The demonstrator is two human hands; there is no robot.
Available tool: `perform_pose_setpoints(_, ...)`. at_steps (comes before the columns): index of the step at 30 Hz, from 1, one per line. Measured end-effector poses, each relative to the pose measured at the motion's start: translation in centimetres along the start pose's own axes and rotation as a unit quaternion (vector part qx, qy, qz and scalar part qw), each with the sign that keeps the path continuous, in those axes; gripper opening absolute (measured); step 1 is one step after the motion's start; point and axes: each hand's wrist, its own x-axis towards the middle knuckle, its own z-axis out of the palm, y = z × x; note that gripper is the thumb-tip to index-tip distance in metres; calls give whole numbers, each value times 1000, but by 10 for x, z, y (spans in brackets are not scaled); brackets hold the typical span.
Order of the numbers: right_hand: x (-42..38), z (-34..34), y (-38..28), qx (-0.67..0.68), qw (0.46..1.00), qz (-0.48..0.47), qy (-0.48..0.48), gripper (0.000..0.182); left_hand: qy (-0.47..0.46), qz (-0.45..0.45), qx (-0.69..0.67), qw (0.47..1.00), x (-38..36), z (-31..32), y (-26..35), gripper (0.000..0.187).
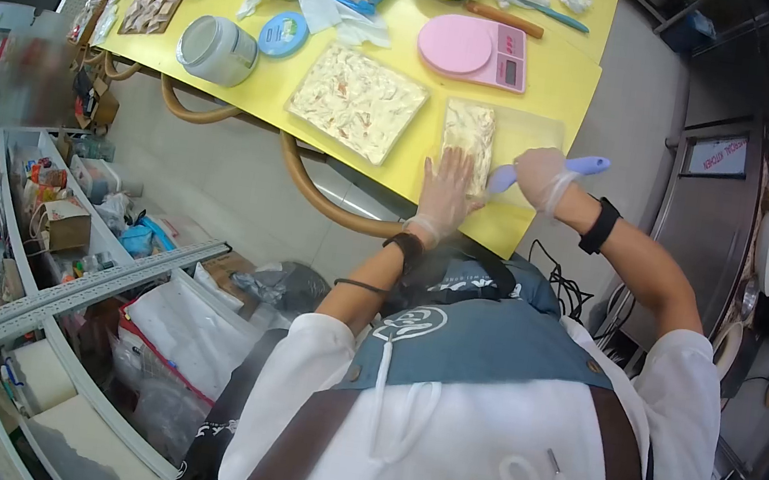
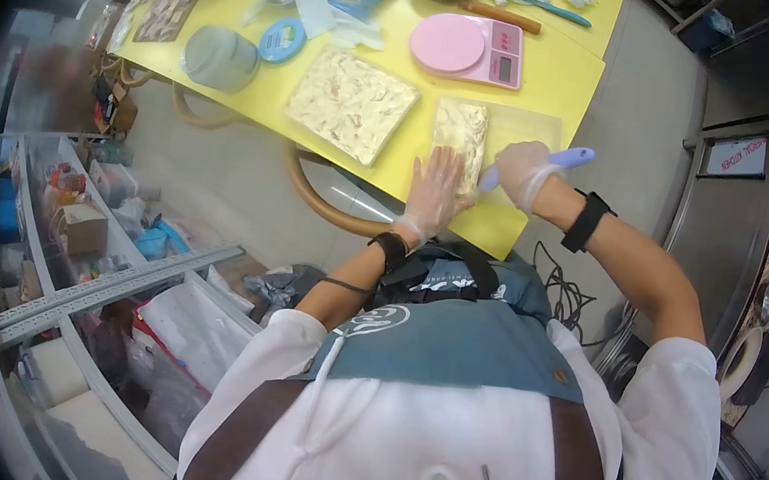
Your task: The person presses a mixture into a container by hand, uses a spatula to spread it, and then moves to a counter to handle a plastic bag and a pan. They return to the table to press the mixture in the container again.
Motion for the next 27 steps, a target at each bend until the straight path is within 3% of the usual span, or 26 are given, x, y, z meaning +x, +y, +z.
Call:
perform_pose_setpoints(2,-3,5,8,1,999,38,-9,12,44,16,-39,998,-9,7,-4,74)
perform_pose_setpoints(5,-7,17,3,34,998,30,36,11,59,50,-9,997,-7,32,-9,71)
perform_pose_setpoints(8,-4,22,-9,30,998,37,37,11,107,67,-63,990,-4,42,-14,66)
perform_pose_setpoints(14,-4,24,-7,40,993,-45,104,13,42,61,0,997,-6,24,-8,67)
perform_pose_setpoints(17,-7,14,9,66,994,42,82,12,4,34,-43,998,-6,2,-1,70)
perform_pose_setpoints(20,3,5,9,4,997,29,71,11,44,-8,-56,997,20,-2,7,74)
perform_pose_setpoints(23,15,8,-4,25,993,-6,114,11,12,-2,39,999,41,7,11,75)
perform_pose_setpoints(27,17,-7,-14,2,994,-25,102,10,8,12,8,1000,44,15,6,75)
